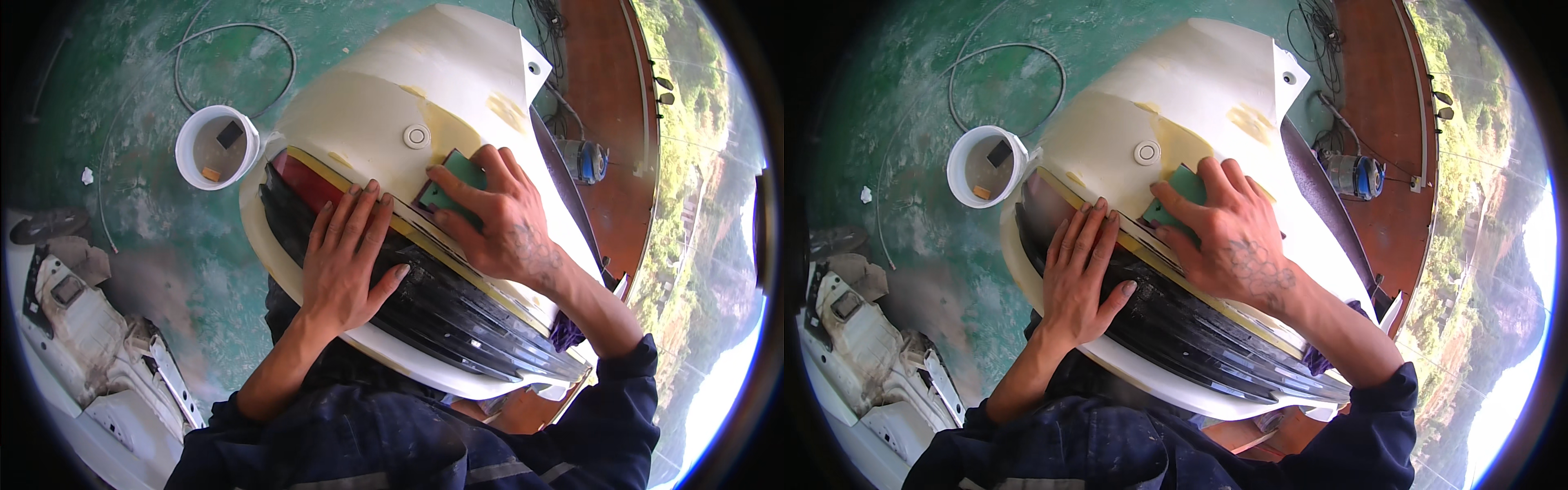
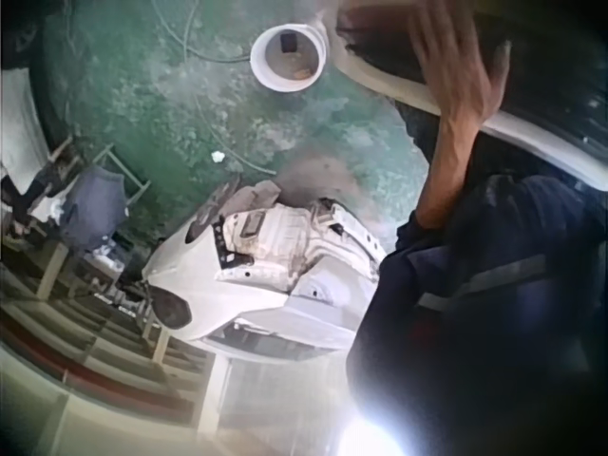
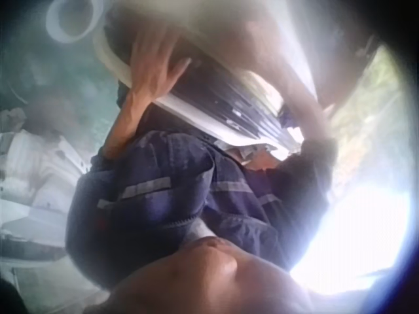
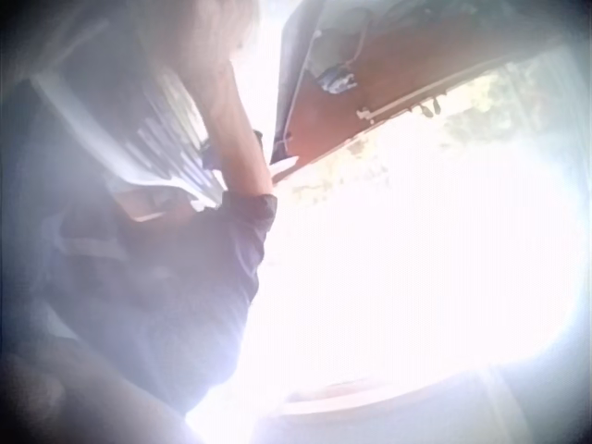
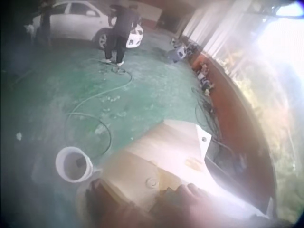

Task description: The person sands a white car bumper with a sanding block and wipes the surface with a purple cloth. The person repeatedly dips the sanding block into a bucket of water and continues sanding and wiping the bumper.

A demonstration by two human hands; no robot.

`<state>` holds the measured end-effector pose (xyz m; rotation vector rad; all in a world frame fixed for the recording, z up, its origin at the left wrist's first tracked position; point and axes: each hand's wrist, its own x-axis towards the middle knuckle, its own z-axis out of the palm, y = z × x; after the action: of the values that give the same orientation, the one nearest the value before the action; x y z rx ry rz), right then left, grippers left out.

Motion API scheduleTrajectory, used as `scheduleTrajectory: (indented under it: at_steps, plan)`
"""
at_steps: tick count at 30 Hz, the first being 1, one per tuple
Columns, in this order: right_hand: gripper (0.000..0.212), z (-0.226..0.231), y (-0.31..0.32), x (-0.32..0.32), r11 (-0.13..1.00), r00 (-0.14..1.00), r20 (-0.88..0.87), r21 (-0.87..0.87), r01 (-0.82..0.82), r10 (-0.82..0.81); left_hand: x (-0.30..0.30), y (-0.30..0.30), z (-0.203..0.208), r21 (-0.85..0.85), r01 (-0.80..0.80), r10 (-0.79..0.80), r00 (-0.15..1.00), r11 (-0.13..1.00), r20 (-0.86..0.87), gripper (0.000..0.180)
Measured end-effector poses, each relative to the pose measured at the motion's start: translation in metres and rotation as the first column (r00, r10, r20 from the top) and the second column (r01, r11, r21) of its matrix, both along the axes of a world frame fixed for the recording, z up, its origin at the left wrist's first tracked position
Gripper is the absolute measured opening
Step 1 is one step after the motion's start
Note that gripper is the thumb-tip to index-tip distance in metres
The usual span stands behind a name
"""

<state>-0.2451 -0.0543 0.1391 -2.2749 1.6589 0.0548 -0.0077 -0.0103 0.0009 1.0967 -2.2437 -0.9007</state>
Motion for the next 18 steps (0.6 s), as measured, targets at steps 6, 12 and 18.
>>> scheduleTrajectory:
  at_steps: [6,12,18]
  plan:
    - [0.048,0.018,0.012,0.0,0.999,0.999,-0.018,0.024,-0.043,0.044,0.004,0.004,-0.001,0.007,-0.028,0.029,0.999,1.0,-0.034,0.085]
    - [0.048,-0.015,-0.02,0.012,0.99,0.998,-0.028,-0.125,-0.064,0.061,0.001,0.001,-0.005,-0.013,-0.004,0.004,1.0,1.0,-0.005,0.086]
    - [0.069,0.055,0.063,-0.054,0.982,0.996,0.075,-0.174,0.067,-0.055,0.0,0.001,-0.004,-0.057,-0.02,0.019,1.0,0.998,-0.015,0.081]
